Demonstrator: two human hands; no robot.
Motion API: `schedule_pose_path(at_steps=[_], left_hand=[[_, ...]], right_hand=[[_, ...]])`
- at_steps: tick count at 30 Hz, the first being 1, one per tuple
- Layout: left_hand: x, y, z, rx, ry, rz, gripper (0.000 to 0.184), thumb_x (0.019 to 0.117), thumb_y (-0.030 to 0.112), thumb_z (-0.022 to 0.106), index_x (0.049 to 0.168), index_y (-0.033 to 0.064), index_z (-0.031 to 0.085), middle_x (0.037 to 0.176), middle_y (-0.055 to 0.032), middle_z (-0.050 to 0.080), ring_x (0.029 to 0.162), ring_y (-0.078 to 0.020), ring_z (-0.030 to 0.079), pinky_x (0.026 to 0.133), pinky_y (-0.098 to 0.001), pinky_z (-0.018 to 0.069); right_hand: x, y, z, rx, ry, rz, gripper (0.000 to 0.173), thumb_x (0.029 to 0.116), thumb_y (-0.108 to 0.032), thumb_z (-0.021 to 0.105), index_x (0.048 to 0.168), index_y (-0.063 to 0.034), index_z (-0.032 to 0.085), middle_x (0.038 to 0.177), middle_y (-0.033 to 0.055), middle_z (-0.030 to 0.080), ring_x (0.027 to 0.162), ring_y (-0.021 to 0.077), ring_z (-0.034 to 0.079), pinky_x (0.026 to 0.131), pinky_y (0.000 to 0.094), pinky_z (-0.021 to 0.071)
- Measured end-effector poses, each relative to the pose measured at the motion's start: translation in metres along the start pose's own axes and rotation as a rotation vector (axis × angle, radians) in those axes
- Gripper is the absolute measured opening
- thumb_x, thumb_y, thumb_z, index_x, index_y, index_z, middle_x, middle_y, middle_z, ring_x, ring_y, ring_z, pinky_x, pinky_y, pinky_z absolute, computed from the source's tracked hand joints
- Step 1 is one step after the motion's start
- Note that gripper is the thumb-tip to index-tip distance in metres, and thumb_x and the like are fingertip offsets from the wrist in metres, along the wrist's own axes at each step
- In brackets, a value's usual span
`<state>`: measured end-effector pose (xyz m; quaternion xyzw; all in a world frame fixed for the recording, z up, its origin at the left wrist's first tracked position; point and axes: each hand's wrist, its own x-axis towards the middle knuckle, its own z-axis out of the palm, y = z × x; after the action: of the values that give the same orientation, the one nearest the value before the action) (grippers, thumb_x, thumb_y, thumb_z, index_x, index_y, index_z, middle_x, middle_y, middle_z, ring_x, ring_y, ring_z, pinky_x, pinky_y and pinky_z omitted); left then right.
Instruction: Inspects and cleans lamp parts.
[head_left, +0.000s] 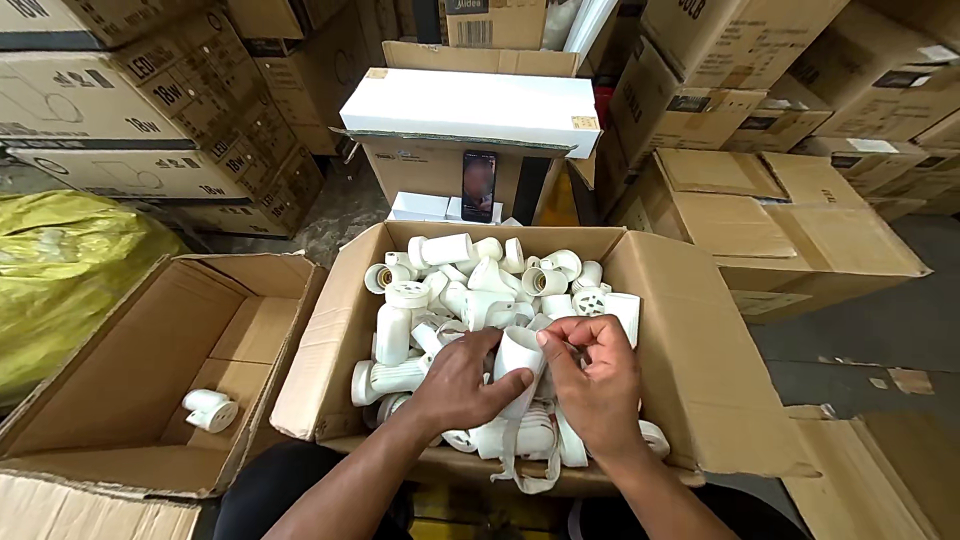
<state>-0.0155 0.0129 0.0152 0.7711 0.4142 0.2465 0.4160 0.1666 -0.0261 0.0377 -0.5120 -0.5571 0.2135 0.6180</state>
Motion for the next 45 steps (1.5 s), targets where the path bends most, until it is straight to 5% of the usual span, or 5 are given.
schedule_pose_path(at_steps=[9,15,26,33,45], left_hand=[[0.007,-0.01,-0.02,-0.939,0.109,0.048,0.052,0.0946,0.055,0.061,0.117,0.0083,0.066,0.102,-0.0001,0.074,0.096,-0.0097,0.071,0.09,-0.0317,0.0588],[0.003,-0.015,-0.021,-1.174,0.142,0.132,0.044,0.0896,0.05,0.069,0.11,0.0116,0.072,0.102,-0.0058,0.076,0.095,-0.0146,0.073,0.088,-0.0352,0.0596],[0.001,-0.009,-0.015,-1.087,-0.006,0.012,0.042,0.093,0.048,0.065,0.114,0.0116,0.071,0.103,-0.0027,0.076,0.097,-0.0109,0.072,0.091,-0.0319,0.0587],[0.004,-0.01,-0.008,-0.937,-0.099,-0.069,0.042,0.0954,0.047,0.06,0.115,0.0106,0.067,0.102,0.0009,0.074,0.095,-0.0083,0.071,0.088,-0.0304,0.0587],[0.005,-0.012,-0.008,-0.882,-0.091,0.025,0.049,0.0959,0.054,0.059,0.117,0.01,0.067,0.103,0.0007,0.074,0.096,-0.0091,0.07,0.089,-0.031,0.0582]], right_hand=[[0.033,0.005,-0.02,0.349,0.002,0.461,0.059,0.0828,0.011,0.067,0.137,0.0033,0.046,0.103,0.0132,0.071,0.087,0.0192,0.071,0.076,0.0341,0.0621],[0.014,0.01,-0.017,-0.194,-0.24,-0.017,0.051,0.0945,-0.004,0.063,0.143,0.0035,0.051,0.105,0.0064,0.071,0.093,0.0106,0.069,0.082,0.0246,0.0598],[0.022,-0.014,-0.025,0.617,-0.153,0.53,0.063,0.091,0.006,0.049,0.151,-0.0019,0.033,0.111,0.0156,0.07,0.084,0.0202,0.072,0.074,0.0354,0.0629],[-0.002,-0.002,-0.005,0.11,-0.199,-0.045,0.074,0.082,0.005,0.069,0.148,0.0091,0.036,0.119,0.0136,0.067,0.094,0.0164,0.069,0.074,0.0281,0.061],[0.0,-0.005,-0.004,0.253,-0.173,0.094,0.077,0.0775,0.007,0.074,0.145,0.0111,0.037,0.112,0.0135,0.065,0.085,0.0197,0.07,0.076,0.0318,0.0633]])
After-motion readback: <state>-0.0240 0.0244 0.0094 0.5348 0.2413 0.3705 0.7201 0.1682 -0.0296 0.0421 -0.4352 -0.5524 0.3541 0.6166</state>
